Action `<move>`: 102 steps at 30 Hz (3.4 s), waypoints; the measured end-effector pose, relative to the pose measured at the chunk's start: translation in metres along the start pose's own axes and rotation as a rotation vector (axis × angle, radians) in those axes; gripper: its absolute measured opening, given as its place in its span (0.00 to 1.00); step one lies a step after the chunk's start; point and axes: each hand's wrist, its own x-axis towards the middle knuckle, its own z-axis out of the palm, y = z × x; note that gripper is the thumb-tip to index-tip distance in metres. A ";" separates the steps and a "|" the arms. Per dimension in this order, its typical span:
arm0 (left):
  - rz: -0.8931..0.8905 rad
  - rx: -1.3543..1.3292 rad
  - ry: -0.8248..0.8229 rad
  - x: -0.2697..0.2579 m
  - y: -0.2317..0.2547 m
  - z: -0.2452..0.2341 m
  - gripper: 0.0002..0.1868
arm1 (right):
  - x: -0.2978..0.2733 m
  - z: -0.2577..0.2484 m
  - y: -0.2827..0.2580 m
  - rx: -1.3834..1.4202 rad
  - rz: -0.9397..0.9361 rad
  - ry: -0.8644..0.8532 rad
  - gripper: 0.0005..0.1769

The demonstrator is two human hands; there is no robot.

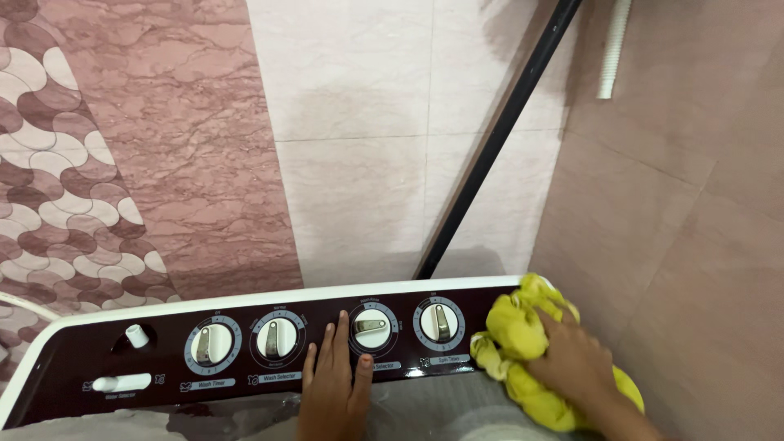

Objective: The person wipes the lower section of a wall with a yellow cloth, then moves to a washing machine. They proceed to wipe the top surface and control panel of the washing machine repeatedly with the same yellow cloth.

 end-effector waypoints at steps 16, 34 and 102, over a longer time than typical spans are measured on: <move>-0.039 -0.043 0.023 -0.001 -0.010 0.006 0.38 | -0.034 0.055 -0.052 -0.017 -0.393 -0.141 0.45; -0.049 -0.046 0.048 0.000 0.008 -0.004 0.39 | 0.034 -0.006 -0.044 -0.018 -0.304 0.225 0.50; -0.030 0.377 -0.079 0.012 -0.149 -0.063 0.35 | -0.059 0.009 -0.245 0.090 0.070 -0.073 0.58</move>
